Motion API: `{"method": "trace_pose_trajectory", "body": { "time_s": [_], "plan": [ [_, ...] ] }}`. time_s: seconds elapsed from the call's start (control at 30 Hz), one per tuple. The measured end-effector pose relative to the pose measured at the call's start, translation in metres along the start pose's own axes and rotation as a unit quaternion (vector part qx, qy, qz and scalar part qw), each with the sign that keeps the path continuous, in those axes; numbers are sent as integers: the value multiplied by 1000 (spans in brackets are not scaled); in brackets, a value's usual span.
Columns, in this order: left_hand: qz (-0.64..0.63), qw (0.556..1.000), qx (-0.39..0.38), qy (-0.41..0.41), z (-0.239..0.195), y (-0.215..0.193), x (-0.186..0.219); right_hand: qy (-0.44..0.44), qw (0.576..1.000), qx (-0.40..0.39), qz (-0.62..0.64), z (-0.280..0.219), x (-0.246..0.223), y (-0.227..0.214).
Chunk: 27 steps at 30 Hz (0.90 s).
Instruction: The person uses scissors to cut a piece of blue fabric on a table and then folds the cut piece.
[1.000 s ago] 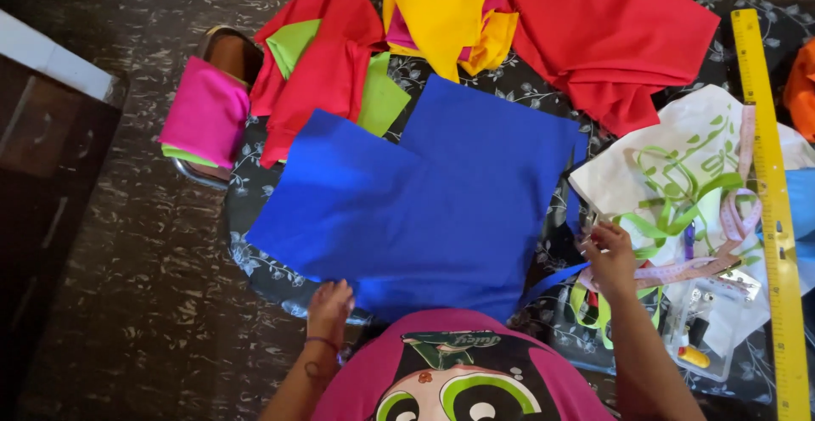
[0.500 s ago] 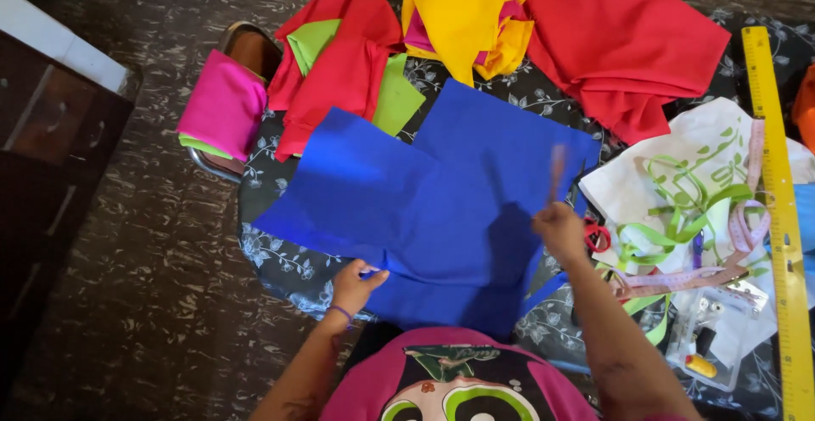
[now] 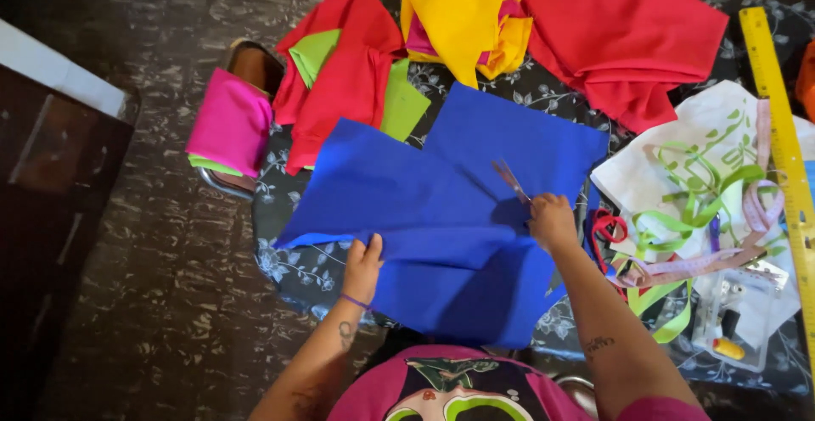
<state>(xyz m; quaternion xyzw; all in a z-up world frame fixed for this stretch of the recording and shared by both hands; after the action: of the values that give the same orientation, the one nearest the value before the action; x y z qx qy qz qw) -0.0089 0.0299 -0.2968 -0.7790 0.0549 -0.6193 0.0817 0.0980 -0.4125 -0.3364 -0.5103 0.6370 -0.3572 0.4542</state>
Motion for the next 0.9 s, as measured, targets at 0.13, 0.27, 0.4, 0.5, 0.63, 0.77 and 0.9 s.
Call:
{"method": "trace_pose_trajectory", "body": {
  "time_s": [0.13,0.27,0.4,0.5,0.63,0.77,0.9],
  "plan": [
    [-421,897,-43,-126,9,36,-81,8,998,7,-60,-1,6,9],
    [74,965,-225,-108,-2,70,-81,81,995,-19,54,-19,1,11],
    [231,949,-208,-52,4,67,-69,87,975,57,197,-109,-39,-52],
    [20,966,-258,8,-13,19,18,-50,740,97,664,-193,-44,-95],
    [-289,906,-306,-38,-42,-78,140,-138,719,141,667,-276,88,-82],
    [-45,976,-144,-157,-63,-95,303,-13,755,199,624,-315,28,-166],
    [-372,870,-310,-96,54,-4,282,-137,622,153,756,-223,-13,-212]
  ]
}}
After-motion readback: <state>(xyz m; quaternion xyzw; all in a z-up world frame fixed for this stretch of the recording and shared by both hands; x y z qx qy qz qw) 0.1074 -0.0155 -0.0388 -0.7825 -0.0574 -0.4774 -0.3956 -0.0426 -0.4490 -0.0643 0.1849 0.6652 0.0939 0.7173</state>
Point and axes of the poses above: each hand's wrist, its own z-axis towards the middle knuckle, its own y-axis out of the palm, x = y × z, the point moved 5 cm from there along z, towards the middle knuckle, and after that the axes turned 8 degrees about -x, right-handed, at the moved point
